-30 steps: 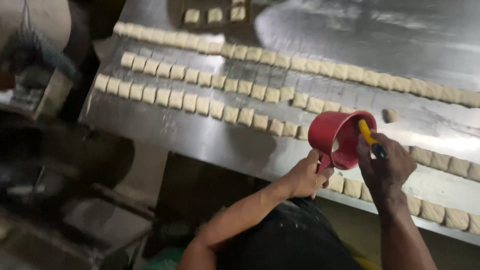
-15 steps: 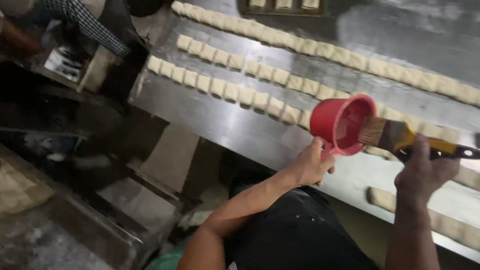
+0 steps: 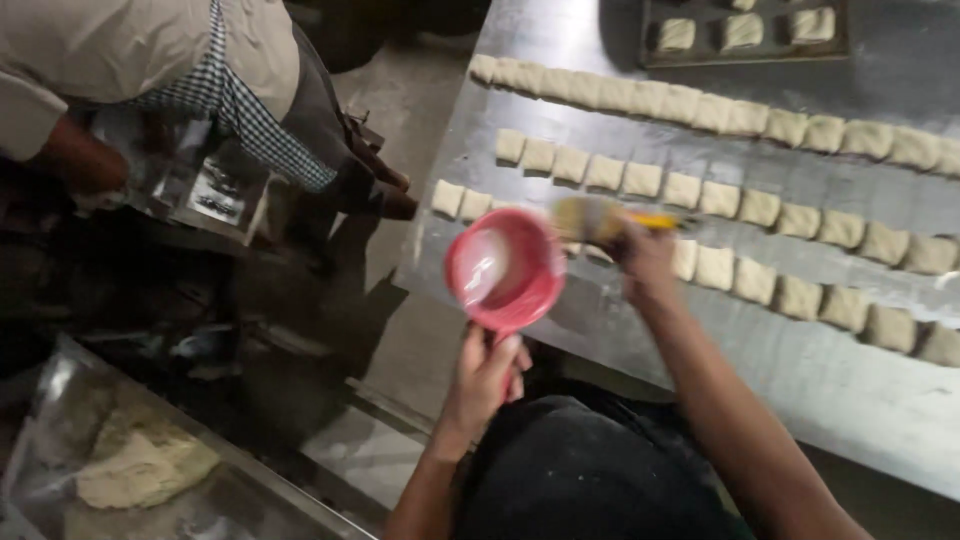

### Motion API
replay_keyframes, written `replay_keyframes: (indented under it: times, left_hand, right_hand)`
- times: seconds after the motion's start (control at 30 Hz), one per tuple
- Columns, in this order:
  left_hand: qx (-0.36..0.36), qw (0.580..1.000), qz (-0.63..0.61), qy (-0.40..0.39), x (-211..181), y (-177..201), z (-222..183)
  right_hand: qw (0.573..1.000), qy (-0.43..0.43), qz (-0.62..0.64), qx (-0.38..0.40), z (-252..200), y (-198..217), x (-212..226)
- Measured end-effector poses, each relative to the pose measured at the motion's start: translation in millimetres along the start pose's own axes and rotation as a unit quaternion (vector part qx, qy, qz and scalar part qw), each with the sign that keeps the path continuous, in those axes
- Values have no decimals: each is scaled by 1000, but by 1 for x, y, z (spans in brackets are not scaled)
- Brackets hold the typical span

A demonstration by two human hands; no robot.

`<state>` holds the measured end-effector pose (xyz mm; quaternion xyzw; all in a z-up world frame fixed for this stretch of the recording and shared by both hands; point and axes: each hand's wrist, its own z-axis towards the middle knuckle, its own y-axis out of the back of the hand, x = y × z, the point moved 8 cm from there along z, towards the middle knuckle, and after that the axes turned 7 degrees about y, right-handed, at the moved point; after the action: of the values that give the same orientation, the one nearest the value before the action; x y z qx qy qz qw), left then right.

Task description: Apply egg wash glaze or liquid coating onto pre-cut pieces of bread dough lined up on a metal workstation table using a pastry brush.

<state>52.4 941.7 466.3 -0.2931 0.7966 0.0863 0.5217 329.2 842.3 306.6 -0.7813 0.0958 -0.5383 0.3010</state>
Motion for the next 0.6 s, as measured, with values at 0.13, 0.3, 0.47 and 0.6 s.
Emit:
replay_keyframes:
  times: [0.13,0.3,0.47,0.6]
  left_hand:
    - [-79,997,-22,-12,23,82,-35]
    - [-160,984,-40,74,63,131,-64]
    - [-136,988,-20,74,58,114,-56]
    - [-100,990,5,99,56,88,-40]
  right_hand:
    - [993,20,-116,11,21,-115,-97]
    - [980,67,-186,27,29,-185,-147]
    - [946,139,-292,-29,0,-116,-78]
    - [820,179,-543,9,0,134,-59]
